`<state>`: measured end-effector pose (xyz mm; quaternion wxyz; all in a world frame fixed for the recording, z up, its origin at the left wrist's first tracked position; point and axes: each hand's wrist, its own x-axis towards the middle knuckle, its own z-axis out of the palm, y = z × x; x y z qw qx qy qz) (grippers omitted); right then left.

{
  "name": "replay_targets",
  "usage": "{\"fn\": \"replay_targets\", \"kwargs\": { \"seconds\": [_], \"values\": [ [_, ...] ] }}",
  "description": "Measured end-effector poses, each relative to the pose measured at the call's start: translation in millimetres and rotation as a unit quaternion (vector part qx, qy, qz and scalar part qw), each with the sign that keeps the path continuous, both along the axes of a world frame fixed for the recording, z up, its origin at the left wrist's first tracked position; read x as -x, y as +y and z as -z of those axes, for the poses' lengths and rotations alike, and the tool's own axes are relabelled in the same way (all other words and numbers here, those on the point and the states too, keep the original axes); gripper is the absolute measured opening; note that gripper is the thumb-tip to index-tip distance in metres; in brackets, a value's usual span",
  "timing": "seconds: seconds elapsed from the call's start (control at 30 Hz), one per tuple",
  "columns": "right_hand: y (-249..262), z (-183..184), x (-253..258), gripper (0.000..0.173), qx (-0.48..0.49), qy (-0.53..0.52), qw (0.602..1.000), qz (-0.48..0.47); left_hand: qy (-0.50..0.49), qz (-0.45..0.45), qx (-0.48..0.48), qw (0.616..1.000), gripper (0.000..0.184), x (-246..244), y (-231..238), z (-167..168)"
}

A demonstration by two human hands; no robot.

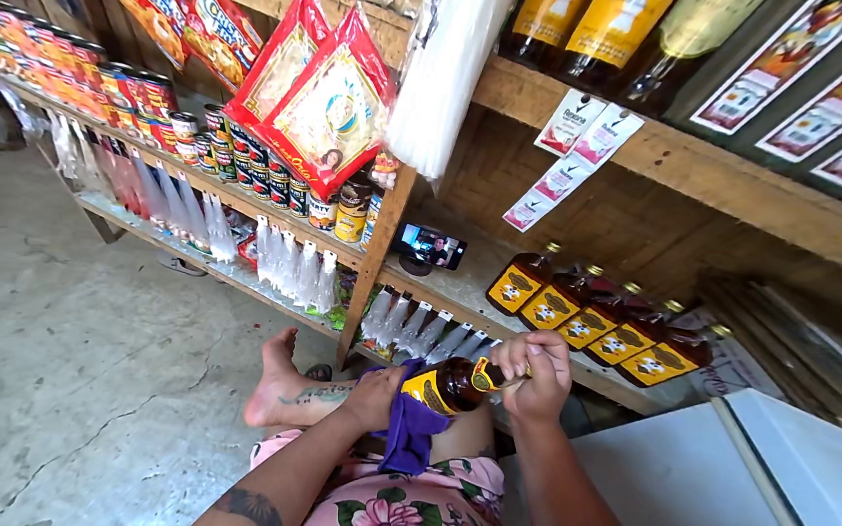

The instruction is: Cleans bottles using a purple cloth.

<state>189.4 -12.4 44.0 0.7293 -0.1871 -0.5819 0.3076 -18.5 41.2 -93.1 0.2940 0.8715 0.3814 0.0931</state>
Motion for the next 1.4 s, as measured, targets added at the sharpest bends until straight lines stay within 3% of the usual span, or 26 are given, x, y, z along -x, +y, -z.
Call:
{"fn": "replay_targets", "kwargs": {
  "seconds": [0.4,0.8,0.93,1.03,1.1,1.17,1.2,1.27,1.3,1.33,1.37,1.4],
  "values": [
    [-1,1,0,0.015,-0.001,-0.003,1.000,0.002,0.009,-0.005,0.011,1.000,0.081,0,-1,-3],
    [0,0,0,0.017,-0.003,-0.003,1.000,0.021,0.015,0.024,-0.064,0.998,0.077,11,-5,10],
    [3,0,-7,0.018,0.008,0.023,0.999,0.034,-0.008,0.026,-0.074,0.997,0.063,32,8,19],
    [4,0,-12,0.016,0.017,0.045,0.998,0.038,-0.036,-0.067,0.038,0.996,0.043,56,26,12],
    [5,1,-15,0.015,0.022,0.051,0.997,0.048,-0.183,-0.181,0.108,0.960,0.037,70,27,-5],
    [5,1,-15,0.015,0.025,0.052,0.997,0.047,-0.324,-0.289,0.142,0.890,0.034,74,16,-39],
    [4,1,-14,0.015,0.025,0.054,0.997,0.044,-0.373,-0.309,0.148,0.862,0.036,77,15,-44],
    [3,1,-12,0.014,0.026,0.052,0.997,0.041,-0.415,-0.289,0.133,0.852,0.043,89,24,-24],
    [2,1,-10,0.014,0.024,0.050,0.998,0.038,-0.453,-0.284,0.114,0.837,0.036,89,20,-23],
    [2,1,-9,0.013,0.023,0.047,0.998,0.035,-0.531,-0.298,0.110,0.785,0.025,82,10,-32],
    [3,0,-8,0.013,0.023,0.044,0.998,0.033,-0.568,-0.333,0.130,0.741,0.014,67,-6,-63],
    [3,0,-7,0.013,0.023,0.041,0.998,0.029,-0.537,-0.382,0.192,0.727,0.019,50,-28,-114]
  ]
}}
